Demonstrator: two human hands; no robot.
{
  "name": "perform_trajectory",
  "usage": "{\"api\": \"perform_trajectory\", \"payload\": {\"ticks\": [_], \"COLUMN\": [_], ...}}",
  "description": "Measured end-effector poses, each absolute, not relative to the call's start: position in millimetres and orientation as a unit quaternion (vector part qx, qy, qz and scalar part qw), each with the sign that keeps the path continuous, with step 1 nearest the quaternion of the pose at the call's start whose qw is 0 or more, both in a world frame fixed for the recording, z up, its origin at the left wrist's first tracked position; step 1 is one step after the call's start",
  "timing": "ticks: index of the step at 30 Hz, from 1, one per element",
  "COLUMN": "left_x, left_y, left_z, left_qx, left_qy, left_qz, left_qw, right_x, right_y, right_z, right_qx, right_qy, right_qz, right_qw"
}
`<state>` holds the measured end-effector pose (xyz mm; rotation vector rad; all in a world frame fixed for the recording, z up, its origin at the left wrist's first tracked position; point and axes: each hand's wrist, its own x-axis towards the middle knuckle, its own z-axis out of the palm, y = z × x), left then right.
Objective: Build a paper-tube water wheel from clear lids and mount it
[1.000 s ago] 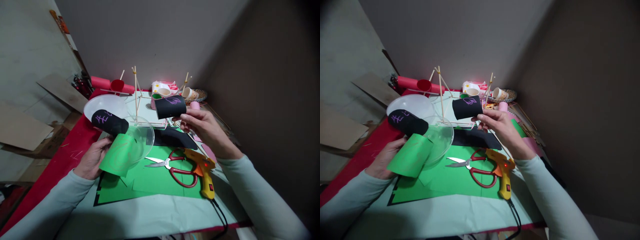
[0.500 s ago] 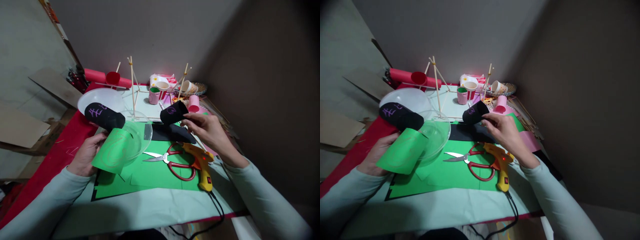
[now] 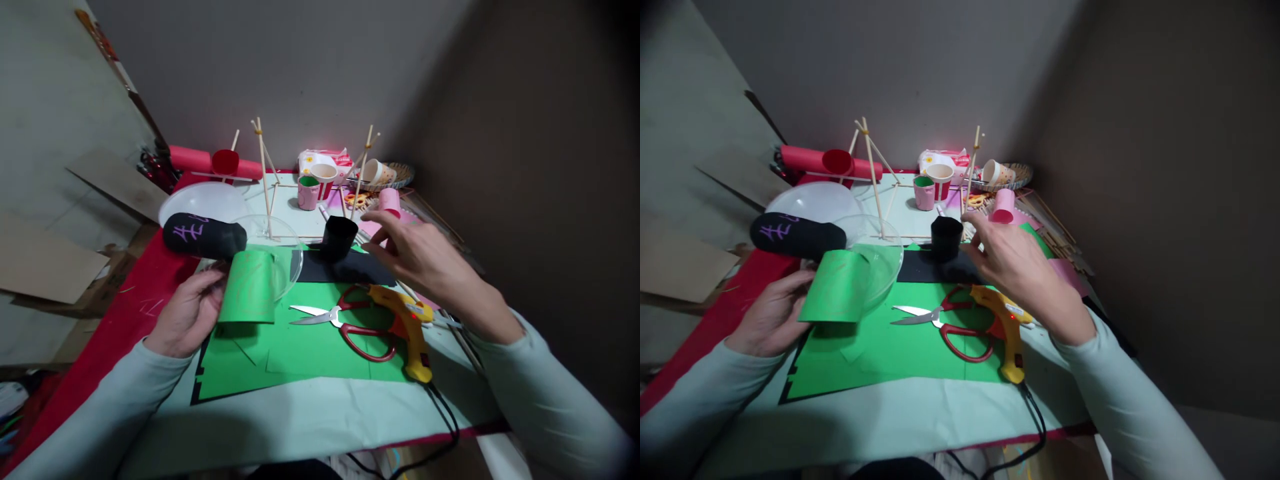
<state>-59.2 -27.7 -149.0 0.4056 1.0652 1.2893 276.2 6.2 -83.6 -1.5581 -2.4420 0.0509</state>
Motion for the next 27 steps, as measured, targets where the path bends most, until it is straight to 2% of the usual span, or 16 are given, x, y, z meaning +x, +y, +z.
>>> {"api": "perform_trajectory", "payload": {"ticks": [8,14,27], "left_x": [-42.5,-36.1,-35.2], "left_y": [-36.3,-42.6,-46.0], "left_z": [-145.9,-145.2,-146.6], "left_qx": [0.221,0.246,0.247], "left_qy": [0.46,0.44,0.443], "left_qz": [0.573,0.565,0.567], "left_qw": [0.641,0.653,0.65], "right_x": [215.4,180.0,188.0], "right_y": [-58.5,-70.1,-72.8], "right_z": [-93.2,-103.3,-116.3], "right_qx": [-0.38,-0.378,-0.364], "right_qy": [-0.898,-0.903,-0.906], "right_qz": [-0.012,-0.042,-0.045], "right_qw": [0.222,0.201,0.212]}}
